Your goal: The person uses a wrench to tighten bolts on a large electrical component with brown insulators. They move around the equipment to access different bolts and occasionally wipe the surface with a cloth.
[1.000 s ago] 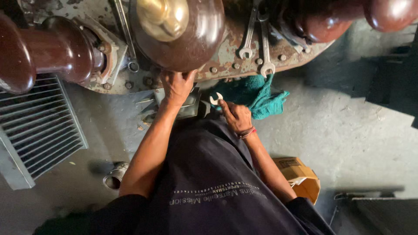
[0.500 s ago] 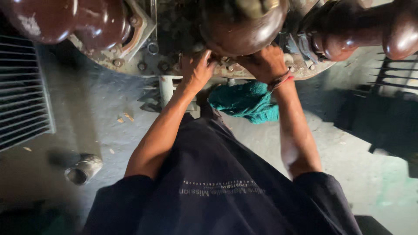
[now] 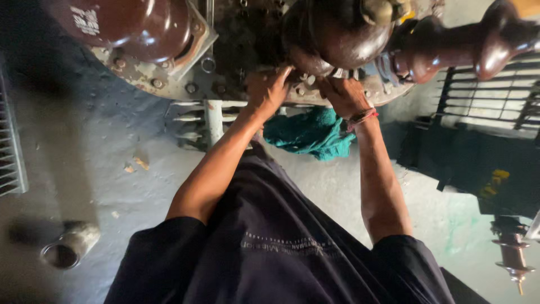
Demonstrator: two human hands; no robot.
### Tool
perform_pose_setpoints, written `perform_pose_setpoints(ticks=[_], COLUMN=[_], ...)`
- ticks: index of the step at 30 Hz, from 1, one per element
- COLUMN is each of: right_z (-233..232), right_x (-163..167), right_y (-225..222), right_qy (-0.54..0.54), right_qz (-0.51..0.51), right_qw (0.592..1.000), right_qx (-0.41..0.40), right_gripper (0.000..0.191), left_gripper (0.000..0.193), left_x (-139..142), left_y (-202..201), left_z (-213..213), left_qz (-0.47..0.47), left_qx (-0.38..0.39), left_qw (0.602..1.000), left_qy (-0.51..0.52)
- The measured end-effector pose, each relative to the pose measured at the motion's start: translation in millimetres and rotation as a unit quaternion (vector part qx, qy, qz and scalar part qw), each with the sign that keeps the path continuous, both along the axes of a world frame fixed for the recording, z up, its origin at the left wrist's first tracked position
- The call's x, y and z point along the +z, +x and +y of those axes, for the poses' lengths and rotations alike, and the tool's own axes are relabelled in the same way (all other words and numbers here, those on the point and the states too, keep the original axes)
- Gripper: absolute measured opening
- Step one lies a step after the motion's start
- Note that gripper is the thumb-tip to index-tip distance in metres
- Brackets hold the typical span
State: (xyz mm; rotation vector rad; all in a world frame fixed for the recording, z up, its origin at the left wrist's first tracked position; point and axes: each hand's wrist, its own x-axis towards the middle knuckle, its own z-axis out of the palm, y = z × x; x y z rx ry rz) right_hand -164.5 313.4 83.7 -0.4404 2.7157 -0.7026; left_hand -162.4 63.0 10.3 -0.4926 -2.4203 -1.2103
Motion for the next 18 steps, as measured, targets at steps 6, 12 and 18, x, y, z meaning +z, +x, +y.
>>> perform_pose_setpoints(ticks=[6, 12, 18], right_z=[-33.4, -105.1, -23.0], right_x=[4.6, -34.9, -3.9], right_y=[-2.3, 64.2, 21.4], right_qy=[-0.003, -0.238, -0.277], right_qz=[0.018, 0.060, -0.144], right_qw=[0.999, 0.922, 0.943], right_qx=[-0.034, -0.300, -0.115], right_gripper=[0.051, 0.055, 0.037], left_gripper=[0.042, 0.041, 0.043], left_x=[-2.7, 0.8, 8.4], left_y=[-4.7, -6.8, -7.6], left_z=[0.1, -2.0, 1.0], left_qz=[-0.013, 0.042, -0.015], left_qx=[-0.019, -0.024, -0.006], left_qw=[0.999, 0.999, 1.000], left_qy=[-0.028, 0.022, -0.027])
